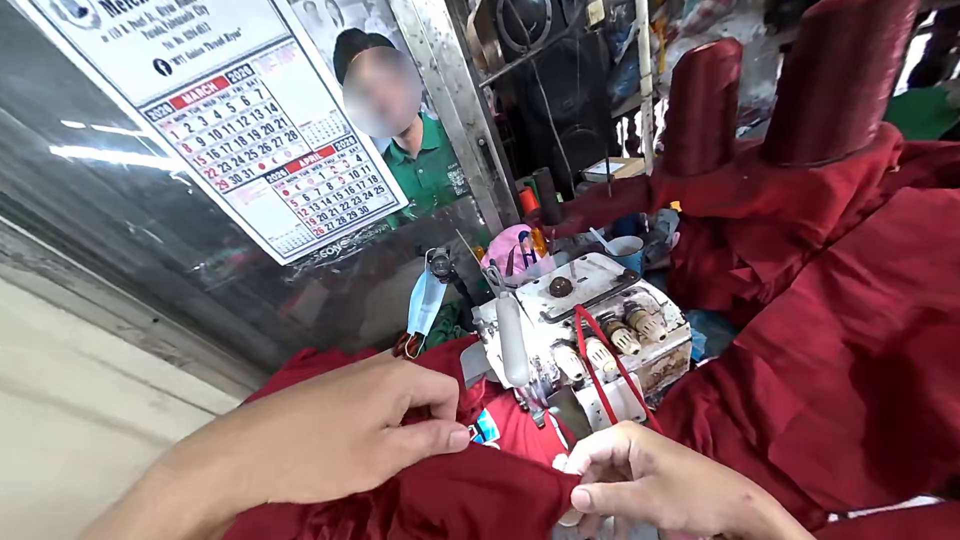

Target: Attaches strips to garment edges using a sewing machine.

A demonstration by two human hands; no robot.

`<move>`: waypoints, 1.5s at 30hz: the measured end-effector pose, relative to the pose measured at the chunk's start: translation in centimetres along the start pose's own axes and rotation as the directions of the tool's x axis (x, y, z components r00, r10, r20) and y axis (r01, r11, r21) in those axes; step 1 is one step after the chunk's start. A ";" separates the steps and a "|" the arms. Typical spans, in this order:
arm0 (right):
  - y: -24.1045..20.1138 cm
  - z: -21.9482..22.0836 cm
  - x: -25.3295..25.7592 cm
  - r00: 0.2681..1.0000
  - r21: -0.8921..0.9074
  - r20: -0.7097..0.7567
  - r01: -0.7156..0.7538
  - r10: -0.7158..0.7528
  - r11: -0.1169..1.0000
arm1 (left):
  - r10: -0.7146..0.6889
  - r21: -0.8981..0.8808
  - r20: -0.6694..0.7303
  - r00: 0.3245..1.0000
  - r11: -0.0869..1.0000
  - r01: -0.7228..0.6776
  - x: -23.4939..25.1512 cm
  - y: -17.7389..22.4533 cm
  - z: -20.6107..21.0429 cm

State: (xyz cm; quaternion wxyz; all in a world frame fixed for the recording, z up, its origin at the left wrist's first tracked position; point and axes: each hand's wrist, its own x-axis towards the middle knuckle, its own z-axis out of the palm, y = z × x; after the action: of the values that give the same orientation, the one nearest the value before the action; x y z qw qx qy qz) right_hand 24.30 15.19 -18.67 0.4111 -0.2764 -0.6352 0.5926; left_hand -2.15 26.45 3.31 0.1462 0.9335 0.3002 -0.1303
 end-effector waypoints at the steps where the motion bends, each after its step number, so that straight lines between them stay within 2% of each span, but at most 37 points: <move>1: 0.0 0.1 -0.1 1.000 0.007 -0.004 -0.003 0.003 1.000 | -0.004 -0.021 -0.002 1.000 1.000 0.004 0.2 -0.2 0.2; 4: 0.0 0.1 -0.1 1.000 0.041 -0.012 -0.021 0.021 0.999 | -0.048 0.021 -0.017 0.999 0.999 0.049 0.5 -1.8 1.0; 7: -0.4 0.8 0.1 0.995 -0.032 -0.091 -0.052 0.049 0.998 | -0.049 -0.096 0.006 0.999 0.994 0.049 -0.3 -2.7 2.3; 10: -0.7 2.6 0.9 0.980 -0.299 -0.190 -0.117 0.061 0.947 | -0.127 -0.159 -0.049 0.991 0.980 0.118 -1.2 -6.5 6.4; 13: -1.0 4.4 2.7 0.976 -0.591 -0.187 -0.202 0.111 0.781 | -0.143 -0.225 -0.129 0.981 0.968 0.112 -2.6 -9.3 9.5; 16: -1.3 5.3 4.5 0.976 -0.695 -0.152 -0.219 0.157 0.685 | -0.157 -0.049 -0.177 0.972 0.987 0.151 -4.4 -8.0 8.7; 18: -0.7 5.8 4.4 0.991 -0.683 -0.118 -0.127 0.063 0.719 | -0.222 0.030 -0.096 0.970 0.974 0.226 -6.0 -5.5 6.6; 20: 0.3 6.4 2.6 0.987 -0.625 -0.148 -0.040 -0.068 0.780 | -0.171 -0.003 -0.030 0.985 0.985 0.171 -6.9 -3.0 6.1; 22: 1.0 5.8 -0.4 0.940 -0.477 -0.327 -0.074 -0.099 0.876 | -0.038 -0.066 -0.008 0.999 0.997 0.037 -6.1 -1.2 7.7; 24: 1.1 4.2 -2.2 0.820 -0.297 -0.570 -0.150 -0.049 0.943 | 0.022 -0.113 -0.028 0.999 0.993 -0.025 -3.9 -0.5 9.7; 25: 1.1 3.8 -2.6 0.772 -0.273 -0.634 -0.176 -0.039 0.946 | 0.024 -0.138 -0.042 0.999 0.990 -0.029 -2.9 -0.4 10.3; 26: 0.9 3.8 -2.8 0.761 -0.290 -0.647 -0.197 -0.040 0.936 | 0.016 -0.165 -0.052 0.999 0.986 -0.025 -2.3 -0.7 10.3; 28: 0.3 4.9 -3.5 0.805 -0.353 -0.591 -0.200 -0.052 0.914 | -0.003 -0.245 -0.073 0.997 0.969 -0.015 -2.6 -1.7 9.9; 30: -0.1 6.0 -4.5 0.825 -0.269 -0.564 -0.148 -0.031 0.952 | -0.004 -0.321 -0.166 0.986 0.946 -0.050 -3.5 -2.7 10.5; 31: -0.2 6.5 -4.7 0.809 -0.198 -0.588 -0.120 -0.020 0.973 | 0.012 -0.314 -0.246 0.969 0.945 -0.091 -3.8 -3.1 11.4; 34: 0.2 8.3 -3.7 0.651 -0.141 -0.756 -0.053 -0.073 0.989 | 0.063 -0.190 -0.482 0.874 0.966 -0.174 -4.1 -2.7 14.4; 36: 0.3 8.7 -2.8 0.594 -0.148 -0.799 -0.043 -0.094 0.988 | 0.117 -0.116 -0.597 0.794 0.966 -0.229 -4.0 -1.9 15.4; 37: 0.3 8.8 -2.5 0.588 -0.135 -0.805 -0.046 -0.083 0.990 | 0.143 -0.076 -0.644 0.752 0.966 -0.249 -3.9 -1.5 15.8; 39: 0.6 8.8 -2.2 0.592 -0.102 -0.804 -0.037 -0.061 0.994 | 0.164 0.007 -0.683 0.711 0.976 -0.218 -3.7 -1.0 16.5; 42: 0.4 9.4 -2.6 0.607 -0.078 -0.793 -0.006 -0.059 0.997 | 0.196 0.138 -0.668 0.718 0.981 -0.139 -4.3 0.3 16.9; 45: 0.1 10.0 -2.6 0.648 -0.211 -0.738 0.041 -0.187 0.977 | 0.221 0.198 -0.625 0.749 0.973 -0.121 -5.7 4.4 15.0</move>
State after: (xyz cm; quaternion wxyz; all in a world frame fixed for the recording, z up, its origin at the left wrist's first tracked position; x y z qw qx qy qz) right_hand 17.10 7.72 -18.86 0.6478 -0.4918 -0.4730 0.3389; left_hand -6.32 14.73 -7.78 -0.0224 0.9532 0.2347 0.1894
